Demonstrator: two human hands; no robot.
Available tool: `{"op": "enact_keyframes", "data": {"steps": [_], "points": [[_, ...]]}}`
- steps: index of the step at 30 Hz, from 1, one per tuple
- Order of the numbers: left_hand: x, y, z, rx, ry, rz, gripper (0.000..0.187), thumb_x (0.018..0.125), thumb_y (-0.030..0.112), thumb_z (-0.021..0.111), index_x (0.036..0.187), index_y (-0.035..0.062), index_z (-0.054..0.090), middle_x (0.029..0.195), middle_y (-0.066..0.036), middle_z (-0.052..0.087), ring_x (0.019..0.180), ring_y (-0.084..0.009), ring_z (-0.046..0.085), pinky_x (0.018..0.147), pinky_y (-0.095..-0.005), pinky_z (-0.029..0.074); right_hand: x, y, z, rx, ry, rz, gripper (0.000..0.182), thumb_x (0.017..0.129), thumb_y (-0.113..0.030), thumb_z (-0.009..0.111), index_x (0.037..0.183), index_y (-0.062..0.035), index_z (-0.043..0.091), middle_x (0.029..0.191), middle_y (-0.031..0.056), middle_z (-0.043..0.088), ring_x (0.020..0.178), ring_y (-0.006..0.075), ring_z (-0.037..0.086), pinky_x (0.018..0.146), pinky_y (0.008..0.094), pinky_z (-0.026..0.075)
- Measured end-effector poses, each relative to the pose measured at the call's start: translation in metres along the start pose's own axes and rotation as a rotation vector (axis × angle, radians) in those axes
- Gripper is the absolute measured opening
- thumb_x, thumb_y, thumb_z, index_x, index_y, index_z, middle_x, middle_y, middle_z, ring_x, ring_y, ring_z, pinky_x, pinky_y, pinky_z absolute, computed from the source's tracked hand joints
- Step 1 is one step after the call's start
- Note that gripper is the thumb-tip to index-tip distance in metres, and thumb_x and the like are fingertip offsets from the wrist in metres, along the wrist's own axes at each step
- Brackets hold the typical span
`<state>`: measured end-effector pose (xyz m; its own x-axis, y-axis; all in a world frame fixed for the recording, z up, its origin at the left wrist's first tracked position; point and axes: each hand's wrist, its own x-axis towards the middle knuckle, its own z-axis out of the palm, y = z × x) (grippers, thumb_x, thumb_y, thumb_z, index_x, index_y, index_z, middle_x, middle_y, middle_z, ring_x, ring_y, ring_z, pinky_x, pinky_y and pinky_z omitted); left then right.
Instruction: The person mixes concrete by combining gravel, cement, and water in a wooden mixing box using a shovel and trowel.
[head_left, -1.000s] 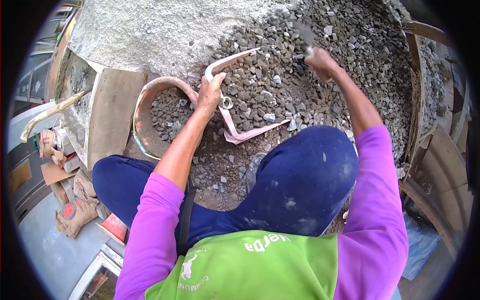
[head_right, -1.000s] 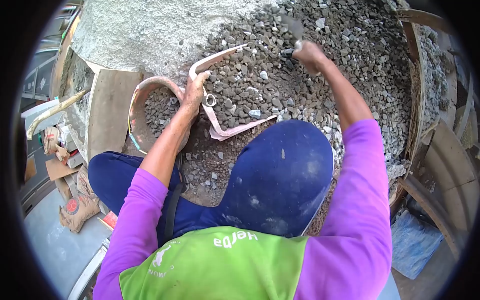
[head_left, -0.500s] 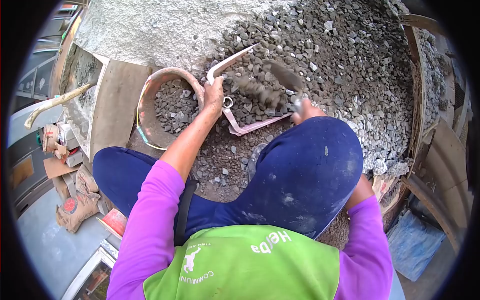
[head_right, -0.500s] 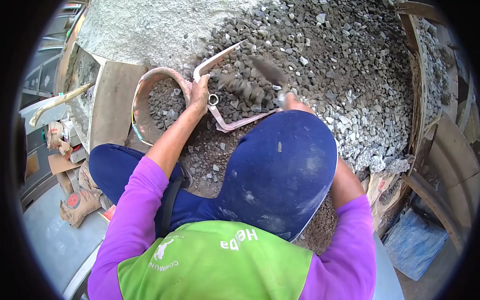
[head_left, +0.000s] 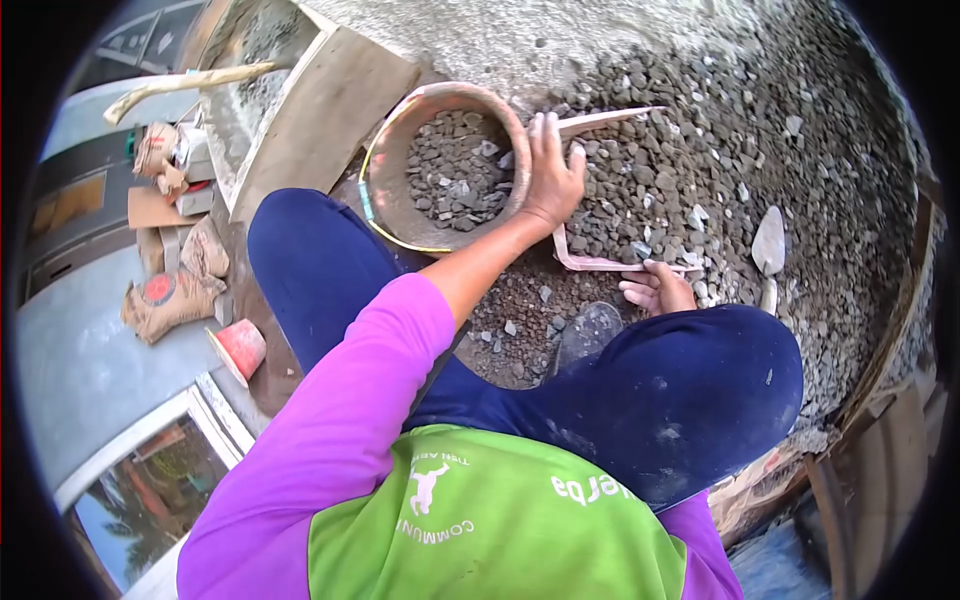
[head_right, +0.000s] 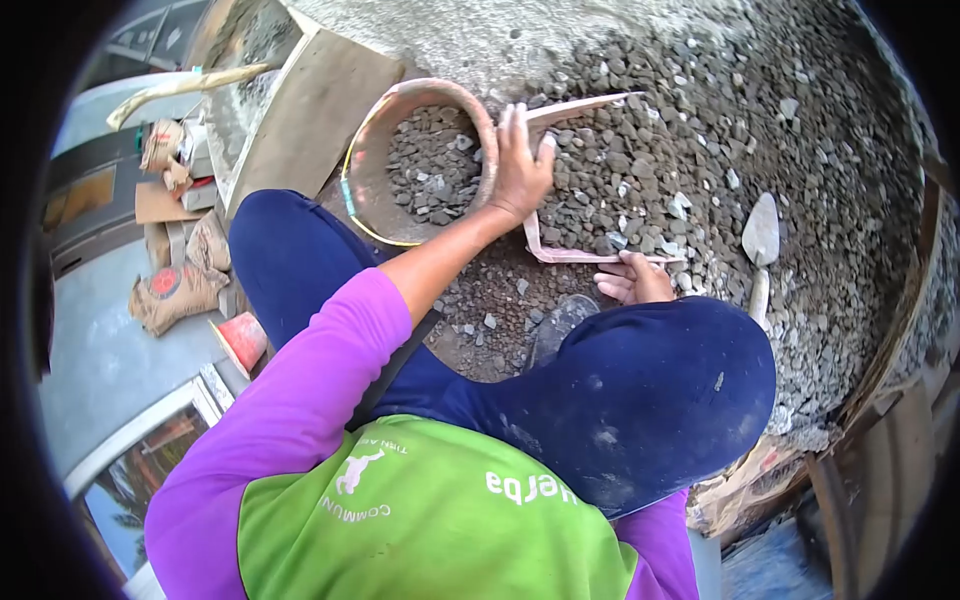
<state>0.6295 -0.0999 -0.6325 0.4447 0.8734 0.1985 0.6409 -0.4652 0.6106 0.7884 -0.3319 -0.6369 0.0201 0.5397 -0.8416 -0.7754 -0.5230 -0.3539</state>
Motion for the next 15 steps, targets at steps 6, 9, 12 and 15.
{"op": "enact_keyframes", "data": {"steps": [6,9,12,15], "points": [[0.019,0.013,0.014,0.404,-0.176,0.042,0.055,0.092,0.011,0.048,0.143,-0.0113,0.04,0.149,-0.038,0.035,0.148,-0.0528,0.024,0.124,-0.061,0.013,0.006,0.003,0.018,-0.005,0.106,-0.179,0.03,0.097,-0.015,0.061,0.105,0.0137,0.058,0.097,0.0226,0.065,0.088,0.0394,0.075,0.075,0.0418,0.068],[0.062,0.036,0.008,0.415,-0.384,0.042,0.037,0.084,0.01,0.059,0.118,-0.0055,0.06,0.128,-0.03,0.057,0.141,-0.0486,0.042,0.121,-0.0617,0.023,0.004,0.004,0.028,0.025,0.165,-0.194,0.019,0.096,-0.007,0.059,0.096,0.0119,0.059,0.093,0.02,0.065,0.083,0.0376,0.074,0.075,0.0423,0.069],[0.116,0.023,0.023,0.334,-0.755,-0.184,0.03,0.08,0.02,0.07,0.103,0.0005,0.072,0.112,-0.019,0.072,0.109,-0.0374,0.069,0.093,-0.0507,0.055,-0.002,0.007,0.03,0.06,0.176,-0.27,0.016,0.096,-0.004,0.058,0.092,0.0108,0.059,0.089,0.0178,0.065,0.08,0.0357,0.073,0.075,0.0431,0.069],[0.132,-0.005,0.034,0.293,-0.847,-0.026,0.024,0.081,0.018,0.065,0.101,0.0074,0.074,0.103,-0.019,0.074,0.098,-0.0356,0.072,0.085,-0.0503,0.056,-0.001,0.012,0.029,0.055,0.238,-0.356,0.017,0.096,-0.004,0.056,0.09,0.0122,0.059,0.087,0.0186,0.065,0.08,0.0349,0.074,0.074,0.0421,0.068]]}}
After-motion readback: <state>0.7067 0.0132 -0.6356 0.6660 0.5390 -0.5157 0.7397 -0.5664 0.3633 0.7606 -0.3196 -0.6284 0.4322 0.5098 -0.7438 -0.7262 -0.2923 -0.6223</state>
